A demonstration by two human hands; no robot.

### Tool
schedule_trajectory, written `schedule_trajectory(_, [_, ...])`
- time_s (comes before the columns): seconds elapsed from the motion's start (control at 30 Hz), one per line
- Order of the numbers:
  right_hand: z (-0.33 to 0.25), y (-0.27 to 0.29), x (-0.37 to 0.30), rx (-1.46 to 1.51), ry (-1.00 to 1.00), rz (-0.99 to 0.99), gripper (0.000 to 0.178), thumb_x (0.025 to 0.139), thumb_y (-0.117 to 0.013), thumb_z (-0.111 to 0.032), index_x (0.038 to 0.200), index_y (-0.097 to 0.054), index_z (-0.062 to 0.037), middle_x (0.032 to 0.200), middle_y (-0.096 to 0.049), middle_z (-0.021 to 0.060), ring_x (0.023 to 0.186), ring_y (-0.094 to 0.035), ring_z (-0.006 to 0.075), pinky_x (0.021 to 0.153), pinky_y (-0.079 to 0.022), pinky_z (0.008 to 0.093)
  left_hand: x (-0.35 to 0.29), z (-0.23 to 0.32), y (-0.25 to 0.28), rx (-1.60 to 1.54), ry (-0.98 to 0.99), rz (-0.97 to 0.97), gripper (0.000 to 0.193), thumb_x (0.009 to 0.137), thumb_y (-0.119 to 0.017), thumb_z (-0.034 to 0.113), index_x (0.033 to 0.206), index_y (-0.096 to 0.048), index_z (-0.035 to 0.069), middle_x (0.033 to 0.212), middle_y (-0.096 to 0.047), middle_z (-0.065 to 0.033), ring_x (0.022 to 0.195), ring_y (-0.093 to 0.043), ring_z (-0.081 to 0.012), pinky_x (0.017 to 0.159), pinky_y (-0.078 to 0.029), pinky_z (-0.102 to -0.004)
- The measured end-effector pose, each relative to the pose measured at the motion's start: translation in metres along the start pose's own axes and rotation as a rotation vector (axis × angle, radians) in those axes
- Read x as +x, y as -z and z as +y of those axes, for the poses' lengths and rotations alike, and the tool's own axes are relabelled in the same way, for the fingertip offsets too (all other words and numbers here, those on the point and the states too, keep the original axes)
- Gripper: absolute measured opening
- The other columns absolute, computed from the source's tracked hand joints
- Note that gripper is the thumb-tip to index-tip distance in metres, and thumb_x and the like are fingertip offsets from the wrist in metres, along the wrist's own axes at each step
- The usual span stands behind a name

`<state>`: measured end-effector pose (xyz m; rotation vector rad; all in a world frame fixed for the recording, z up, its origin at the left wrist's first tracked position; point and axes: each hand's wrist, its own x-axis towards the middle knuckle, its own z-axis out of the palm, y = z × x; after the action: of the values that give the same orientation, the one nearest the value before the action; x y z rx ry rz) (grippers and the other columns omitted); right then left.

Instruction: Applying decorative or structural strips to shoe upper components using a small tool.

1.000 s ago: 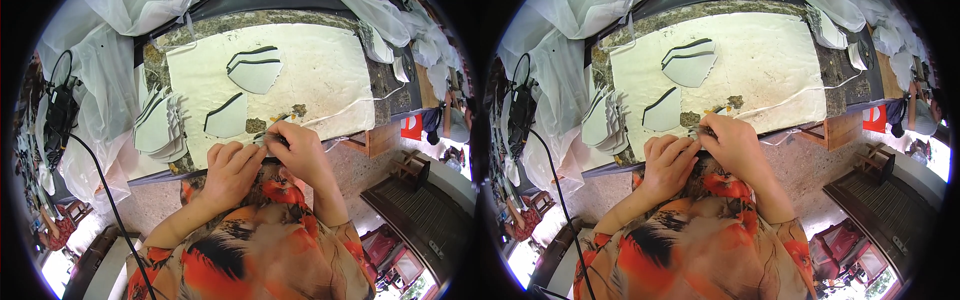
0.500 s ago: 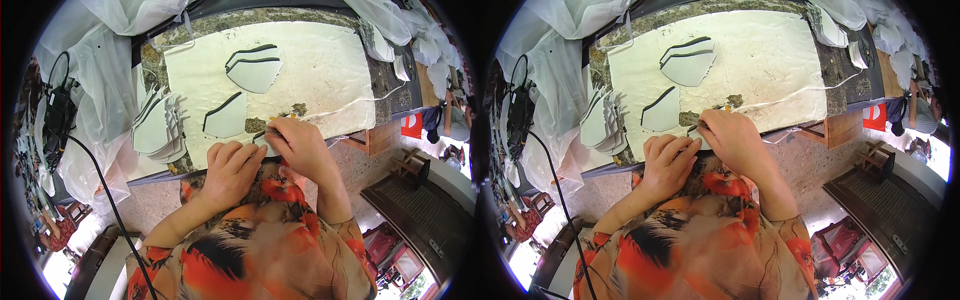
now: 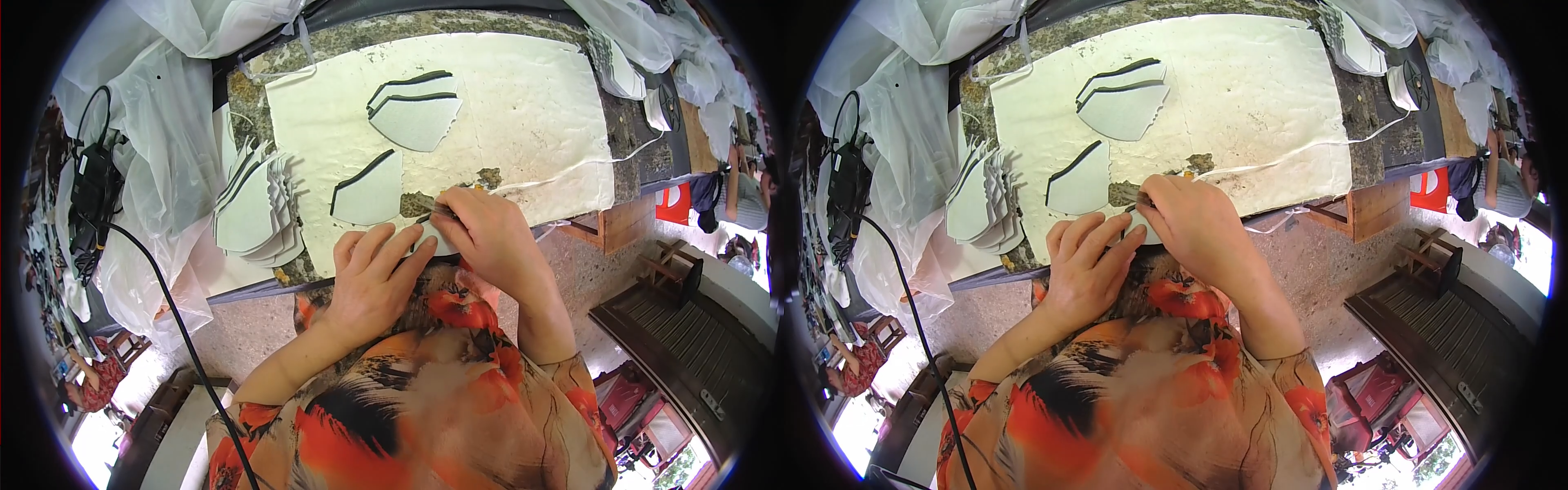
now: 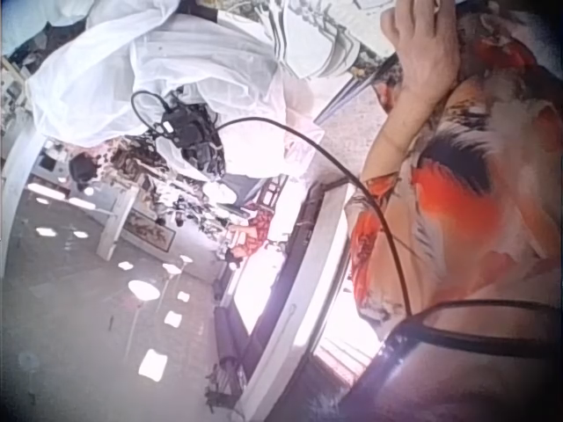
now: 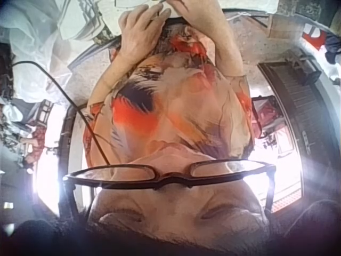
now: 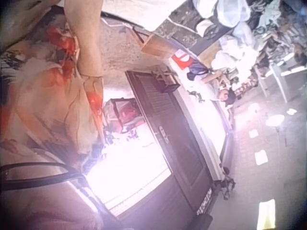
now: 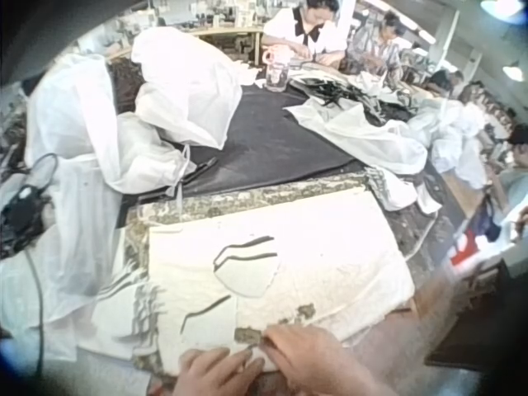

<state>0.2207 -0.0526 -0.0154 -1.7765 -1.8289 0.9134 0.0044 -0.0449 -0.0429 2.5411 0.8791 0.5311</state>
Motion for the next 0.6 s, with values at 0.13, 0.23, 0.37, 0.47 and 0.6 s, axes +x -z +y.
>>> schedule_trajectory(0.13, [-0.001, 0.000, 0.001, -0.008, 0.037, 0.075, 0.014, 0.094, -0.066, -0.018, 0.094, -0.060, -0.0061, 0.084, -0.065, 0.0148, 0.080, -0.064, 0.0385, 0.068, -0.051, 0.0477, 0.001, 0.000, 0.000, 0.021, 0.003, -0.010, 0.046, 0.080, -0.071, 0.013, 0.126, -0.070, 0.016, 0.134, -0.061, -0.0004, 0.121, -0.053, -0.0238, 0.103, -0.035, -0.0433])
schedule_trajectory(0.23, [-0.002, 0.003, 0.002, -0.023, -0.006, 0.091, 0.012, 0.092, -0.069, -0.016, 0.096, -0.064, -0.0059, 0.086, -0.066, 0.0141, 0.081, -0.065, 0.0369, 0.069, -0.052, 0.0440, 0.004, 0.003, 0.000, 0.019, 0.011, 0.011, 0.044, 0.078, -0.076, 0.009, 0.122, -0.073, 0.014, 0.130, -0.064, -0.0015, 0.118, -0.055, -0.0257, 0.102, -0.036, -0.0438])
schedule_trajectory(0.37, [0.005, 0.004, 0.003, 0.030, -0.031, 0.135, 0.014, 0.089, -0.072, -0.014, 0.097, -0.067, -0.0038, 0.087, -0.066, 0.0141, 0.081, -0.065, 0.0349, 0.070, -0.052, 0.0404, 0.004, 0.003, -0.001, 0.021, 0.015, 0.006, 0.045, 0.081, -0.076, 0.011, 0.126, -0.071, 0.014, 0.130, -0.064, -0.0013, 0.117, -0.054, -0.0251, 0.102, -0.036, -0.0442])
schedule_trajectory(0.47, [0.007, 0.005, 0.002, 0.034, -0.054, 0.145, 0.014, 0.089, -0.073, -0.013, 0.097, -0.067, -0.0030, 0.086, -0.066, 0.0137, 0.080, -0.065, 0.0339, 0.070, -0.052, 0.0397, 0.007, 0.005, 0.002, 0.031, 0.041, -0.014, 0.049, 0.084, -0.076, 0.014, 0.132, -0.068, 0.013, 0.128, -0.064, -0.0011, 0.118, -0.054, -0.0246, 0.103, -0.035, -0.0440])
schedule_trajectory(0.6, [0.008, 0.007, 0.002, 0.054, -0.054, 0.149, 0.014, 0.089, -0.073, -0.013, 0.097, -0.067, -0.0028, 0.086, -0.066, 0.0135, 0.080, -0.064, 0.0335, 0.071, -0.052, 0.0396, 0.011, 0.009, 0.005, 0.009, 0.073, -0.023, 0.055, 0.084, -0.078, 0.019, 0.137, -0.065, 0.010, 0.125, -0.063, -0.0011, 0.118, -0.052, -0.0243, 0.103, -0.034, -0.0433])
